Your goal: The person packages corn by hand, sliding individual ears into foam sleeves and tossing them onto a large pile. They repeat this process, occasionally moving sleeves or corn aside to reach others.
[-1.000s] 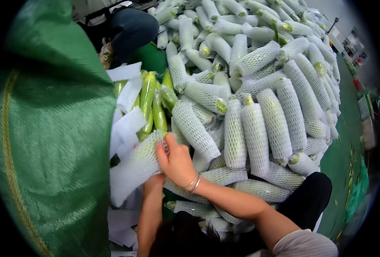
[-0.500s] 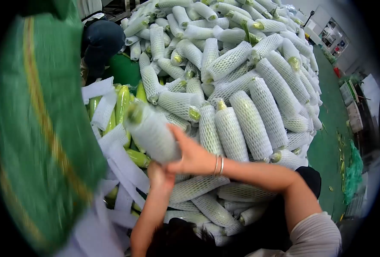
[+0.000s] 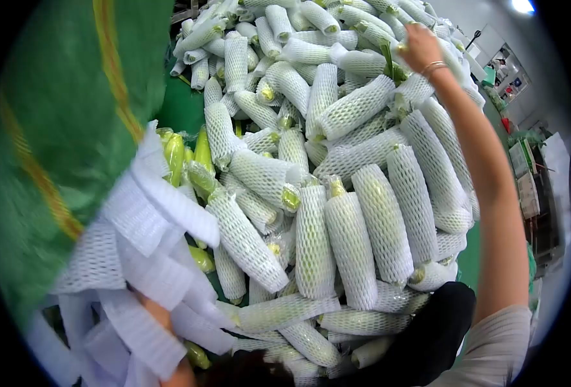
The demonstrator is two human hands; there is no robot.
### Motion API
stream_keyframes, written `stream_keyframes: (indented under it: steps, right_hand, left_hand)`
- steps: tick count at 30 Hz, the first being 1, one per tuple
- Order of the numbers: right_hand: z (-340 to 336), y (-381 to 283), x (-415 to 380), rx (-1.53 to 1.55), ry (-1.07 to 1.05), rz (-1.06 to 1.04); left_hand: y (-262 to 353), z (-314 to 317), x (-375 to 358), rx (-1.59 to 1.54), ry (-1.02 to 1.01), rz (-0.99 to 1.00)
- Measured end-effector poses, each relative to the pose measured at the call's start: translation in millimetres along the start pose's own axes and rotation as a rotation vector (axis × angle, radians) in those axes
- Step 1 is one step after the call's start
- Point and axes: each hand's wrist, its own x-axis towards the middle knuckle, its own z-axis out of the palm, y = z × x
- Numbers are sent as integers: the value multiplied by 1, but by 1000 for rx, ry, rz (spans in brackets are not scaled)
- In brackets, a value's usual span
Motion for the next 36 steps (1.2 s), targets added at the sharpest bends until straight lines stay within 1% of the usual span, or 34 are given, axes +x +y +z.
stream_keyframes:
  steps: [1,2,3,4,5,6,7,8,9,10,11,13,14,16,17,19,20,21,23,25,27,28,29,30,31,32,33,35,36]
  right_hand:
    - [26,-18,-2,248,-5,-87]
    - [51,-37,-2,352,25,-225]
    - [53,-61,-1,238,-171,-185]
    - [62,-79,1,155,-258,-168]
    - [70,-91,2,-4,-369,-138]
    - [71,-94,0,-66,-423,-60]
    - [88,-91,1,-125,-383,8]
    - [111,-86,9,-144,-375,135]
    - [113,-80,17,-140,-458,236]
    - [81,-80,18,-137,-613,321]
    - [79,-72,24,-14,-647,510]
    - [74,-55,10,-58,-614,309]
    - [62,-53,4,-62,-604,309]
    - [30,-47,-12,36,-488,235]
    - [22,-41,-18,33,-494,242]
    - [4,-29,-23,214,-474,309]
    - [-7,-23,-23,244,-546,247]
    - [-8,-18,-27,238,-546,245]
    - [-10,-13,-37,103,-417,113]
    - [-18,-8,-43,149,-373,82]
    - [-29,-1,-51,432,-306,48]
    - [-43,2,-60,499,-272,70]
    - [-37,10,-65,505,-216,57]
    - [-55,11,-72,628,-262,70]
    - [-53,20,-77,679,-184,-8]
    - [-46,29,-80,620,-103,-53]
    - [-48,35,-83,679,-126,22]
    - [-55,39,-89,646,-196,236]
    - [-57,39,-91,647,-197,234]
  left_hand:
    - [-5,-10,-7,36,17,-5]
    - [-9,-16,-15,70,34,-10]
    - [-12,-17,-24,109,40,-11]
    - [-17,-18,-34,153,45,-15]
    - [-19,-12,-39,173,37,-13]
    - [-19,-3,-44,187,13,-2]
    - [-18,5,-48,202,-14,6]
    - [-16,13,-53,211,-40,19]
    - [-14,19,-56,223,-65,23]
    - [-12,23,-60,233,-83,35]
    - [-9,24,-61,236,-97,41]
    - [-7,25,-66,238,-122,63]
    - [-5,27,-69,229,-132,70]
    - [-5,26,-73,224,-154,86]
    - [-6,25,-76,232,-162,86]
    - [-6,23,-80,236,-177,93]
    - [-7,22,-81,236,-182,92]
    - [-7,20,-83,237,-186,91]
    - [-8,17,-85,235,-189,92]
    - [-10,14,-89,228,-195,100]
    - [-13,11,-92,222,-206,114]
    - [-14,9,-93,219,-207,118]
    - [-14,7,-94,217,-209,123]
    - [-14,5,-95,212,-206,124]
    - [-14,4,-97,207,-204,126]
    - [-14,2,-99,204,-203,126]
    - [-15,1,-101,202,-204,128]
    - [-16,-2,-105,200,-210,128]
    - [-15,-4,-107,200,-213,130]
